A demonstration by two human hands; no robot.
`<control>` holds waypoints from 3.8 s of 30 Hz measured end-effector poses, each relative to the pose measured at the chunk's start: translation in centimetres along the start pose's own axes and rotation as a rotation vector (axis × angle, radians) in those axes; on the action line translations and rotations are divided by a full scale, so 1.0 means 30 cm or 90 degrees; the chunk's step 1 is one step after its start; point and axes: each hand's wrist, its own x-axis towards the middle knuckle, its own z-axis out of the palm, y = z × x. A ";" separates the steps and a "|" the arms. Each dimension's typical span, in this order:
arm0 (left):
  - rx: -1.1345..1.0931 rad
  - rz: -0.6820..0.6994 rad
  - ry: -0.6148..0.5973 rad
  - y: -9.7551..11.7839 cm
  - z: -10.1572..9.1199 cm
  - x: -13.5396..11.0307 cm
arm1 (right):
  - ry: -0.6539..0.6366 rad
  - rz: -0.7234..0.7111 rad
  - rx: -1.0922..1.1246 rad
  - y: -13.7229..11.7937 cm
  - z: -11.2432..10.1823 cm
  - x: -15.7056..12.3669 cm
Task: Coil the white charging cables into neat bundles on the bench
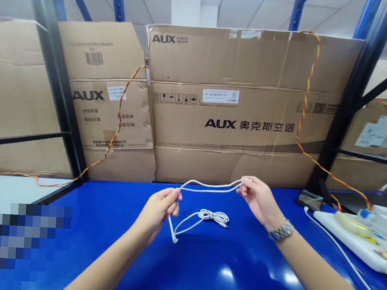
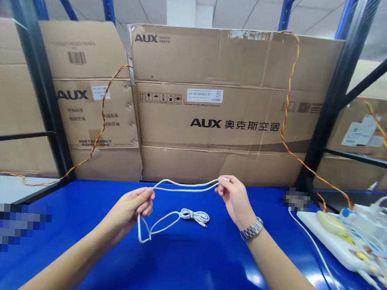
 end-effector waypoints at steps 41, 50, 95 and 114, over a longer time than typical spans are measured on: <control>-0.415 -0.126 0.277 -0.100 -0.069 0.069 | -0.408 -0.039 -0.669 0.137 0.261 -0.329; -0.399 -0.333 0.074 -0.060 -0.067 0.056 | -0.417 -0.107 -0.864 0.160 0.244 -0.311; 0.055 -0.193 -0.219 -0.168 0.035 -0.039 | -0.189 0.175 -0.219 0.182 0.258 -0.267; -0.046 -0.081 -0.016 -0.165 0.113 -0.097 | -0.387 -0.033 -0.579 0.201 0.276 -0.336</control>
